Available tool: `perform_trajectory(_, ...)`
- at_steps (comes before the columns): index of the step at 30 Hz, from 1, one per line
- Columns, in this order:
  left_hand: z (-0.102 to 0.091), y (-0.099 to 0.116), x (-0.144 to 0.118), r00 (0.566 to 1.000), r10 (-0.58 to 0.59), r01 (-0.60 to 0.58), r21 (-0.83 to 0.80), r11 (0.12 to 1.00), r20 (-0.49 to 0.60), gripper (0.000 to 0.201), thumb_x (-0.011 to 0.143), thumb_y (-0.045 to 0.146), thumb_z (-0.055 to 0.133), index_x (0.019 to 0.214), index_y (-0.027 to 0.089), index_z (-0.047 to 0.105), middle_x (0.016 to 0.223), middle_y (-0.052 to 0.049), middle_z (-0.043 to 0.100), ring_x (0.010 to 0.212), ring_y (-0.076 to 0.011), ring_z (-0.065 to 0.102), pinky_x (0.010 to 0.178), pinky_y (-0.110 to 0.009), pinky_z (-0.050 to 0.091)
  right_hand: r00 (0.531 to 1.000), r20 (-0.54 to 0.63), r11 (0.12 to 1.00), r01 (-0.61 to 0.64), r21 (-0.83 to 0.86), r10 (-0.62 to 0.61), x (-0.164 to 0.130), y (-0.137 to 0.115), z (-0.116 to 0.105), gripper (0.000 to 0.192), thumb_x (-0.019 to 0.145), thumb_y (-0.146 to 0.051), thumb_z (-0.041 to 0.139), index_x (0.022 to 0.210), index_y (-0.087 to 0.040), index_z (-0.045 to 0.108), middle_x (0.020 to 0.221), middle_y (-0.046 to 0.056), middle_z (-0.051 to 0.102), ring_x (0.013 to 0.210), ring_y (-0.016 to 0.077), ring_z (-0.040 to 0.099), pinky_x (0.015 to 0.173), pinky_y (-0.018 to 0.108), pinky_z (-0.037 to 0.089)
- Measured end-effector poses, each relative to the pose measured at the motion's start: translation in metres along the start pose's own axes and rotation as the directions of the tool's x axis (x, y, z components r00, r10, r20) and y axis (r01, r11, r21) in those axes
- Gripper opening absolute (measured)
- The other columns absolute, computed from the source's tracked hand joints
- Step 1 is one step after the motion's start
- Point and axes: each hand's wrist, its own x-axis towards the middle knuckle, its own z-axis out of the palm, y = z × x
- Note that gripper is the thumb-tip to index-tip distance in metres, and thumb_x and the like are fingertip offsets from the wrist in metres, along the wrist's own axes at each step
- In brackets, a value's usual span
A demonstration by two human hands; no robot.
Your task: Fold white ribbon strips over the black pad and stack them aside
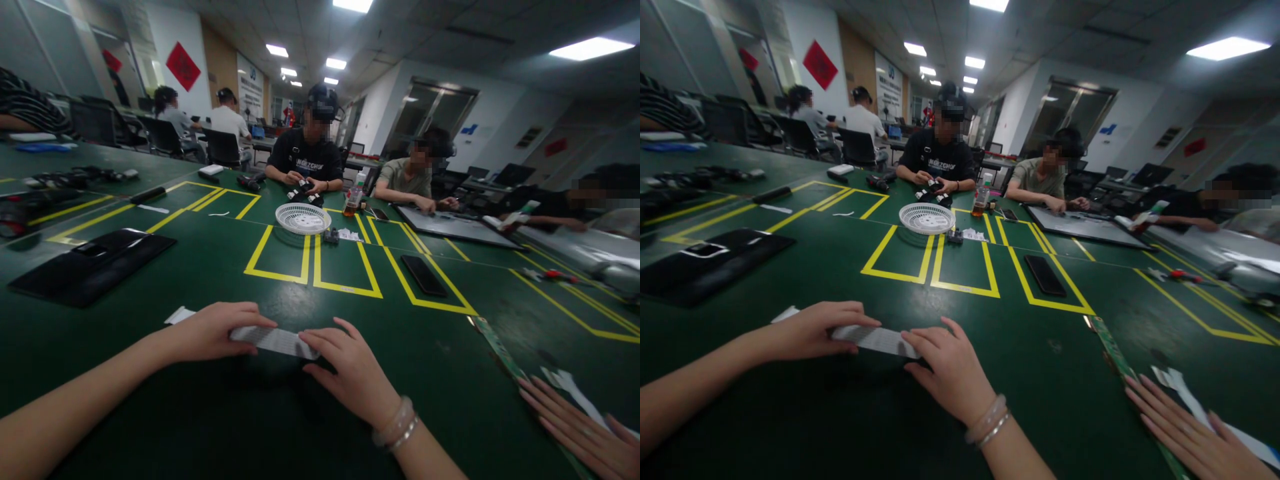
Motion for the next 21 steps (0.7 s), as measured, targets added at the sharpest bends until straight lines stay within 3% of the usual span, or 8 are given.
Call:
perform_trajectory(6, 0.001, 0.002, 0.001, 0.999, -0.004, 0.007, -0.048, 0.999, 0.054, 0.054, 0.09, 0.018, 0.071, 0.138, 0.035, 0.054, 0.11, -0.001, 0.058, 0.095, -0.0193, 0.06, 0.077, -0.022, 0.044, 0.999, 0.032, 1.0, -0.006, 0.02, 0.005, -0.001, 0.002, 0.004, 0.051, 0.089, -0.025, 0.066, 0.136, -0.031, 0.05, 0.126, 0.002, 0.067, 0.113, 0.0187, 0.063, 0.116, 0.052, 0.024)
perform_trajectory(10, 0.001, -0.002, 0.001, 0.999, -0.005, 0.006, -0.03, 1.0, 0.044, 0.053, 0.09, 0.031, 0.074, 0.139, 0.032, 0.054, 0.117, -0.004, 0.059, 0.103, -0.0238, 0.058, 0.086, -0.028, 0.046, 1.0, 0.018, 0.999, -0.009, 0.04, 0.009, 0.0, 0.005, 0.004, 0.05, 0.09, -0.022, 0.063, 0.136, -0.032, 0.05, 0.122, 0.001, 0.068, 0.109, 0.0175, 0.064, 0.116, 0.051, 0.026)
perform_trajectory(12, -0.003, -0.015, -0.001, 0.997, -0.076, 0.076, 0.057, 0.995, -0.007, 0.062, 0.09, 0.041, 0.074, 0.145, 0.03, 0.048, 0.131, -0.004, 0.054, 0.118, -0.0263, 0.052, 0.1, -0.032, 0.043, 0.999, -0.023, 0.999, -0.024, 0.035, 0.025, 0.0, 0.007, 0.002, 0.048, 0.091, -0.022, 0.062, 0.136, -0.032, 0.05, 0.121, 0.001, 0.069, 0.108, 0.0182, 0.065, 0.114, 0.052, 0.029)
perform_trajectory(14, -0.011, -0.035, -0.005, 0.969, -0.225, 0.241, 0.173, 0.955, -0.105, 0.064, 0.096, 0.047, 0.065, 0.151, 0.027, 0.038, 0.145, -0.004, 0.044, 0.131, -0.0275, 0.042, 0.115, -0.041, 0.03, 0.993, -0.106, 0.998, -0.048, 0.029, 0.051, 0.0, 0.011, 0.0, 0.044, 0.093, -0.024, 0.059, 0.136, -0.031, 0.051, 0.12, 0.002, 0.069, 0.107, 0.0191, 0.065, 0.112, 0.051, 0.033)
perform_trajectory(16, -0.023, -0.063, -0.016, 0.883, -0.404, 0.458, 0.251, 0.853, -0.24, 0.06, 0.103, 0.045, 0.052, 0.154, 0.018, 0.033, 0.153, -0.012, 0.032, 0.138, -0.0332, 0.031, 0.117, -0.057, 0.01, 0.974, -0.211, 0.997, -0.074, 0.033, 0.079, 0.0, 0.015, -0.001, 0.04, 0.094, -0.027, 0.057, 0.134, -0.029, 0.053, 0.118, 0.004, 0.069, 0.107, 0.0201, 0.065, 0.108, 0.049, 0.039)
perform_trajectory(18, -0.039, -0.092, -0.035, 0.751, -0.547, 0.649, 0.257, 0.716, -0.371, 0.063, 0.104, 0.043, 0.046, 0.149, 0.001, 0.035, 0.153, -0.026, 0.023, 0.14, -0.0438, 0.022, 0.106, -0.074, -0.002, 0.948, -0.294, 0.993, -0.11, 0.046, 0.119, 0.0, 0.016, -0.003, 0.039, 0.095, -0.03, 0.057, 0.133, -0.027, 0.055, 0.116, 0.006, 0.069, 0.106, 0.0214, 0.064, 0.1, 0.045, 0.046)
perform_trajectory(20, -0.056, -0.12, -0.061, 0.589, -0.648, 0.799, 0.228, 0.556, -0.483, 0.067, 0.103, 0.044, 0.046, 0.14, -0.011, 0.039, 0.148, -0.037, 0.02, 0.137, -0.0521, 0.019, 0.095, -0.082, -0.003, 0.927, -0.34, 0.987, -0.148, 0.056, 0.158, 0.0, 0.017, -0.004, 0.039, 0.095, -0.033, 0.056, 0.134, -0.025, 0.055, 0.114, 0.007, 0.068, 0.103, 0.0224, 0.064, 0.092, 0.042, 0.05)
perform_trajectory(21, -0.063, -0.132, -0.076, 0.539, -0.664, 0.833, 0.212, 0.51, -0.518, 0.069, 0.102, 0.045, 0.046, 0.137, -0.013, 0.04, 0.145, -0.04, 0.023, 0.134, -0.0552, 0.019, 0.09, -0.085, -0.002, 0.919, -0.354, 0.985, -0.164, 0.053, 0.172, 0.0, 0.016, -0.004, 0.04, 0.096, -0.034, 0.056, 0.134, -0.025, 0.054, 0.112, 0.007, 0.068, 0.102, 0.0227, 0.063, 0.09, 0.042, 0.05)
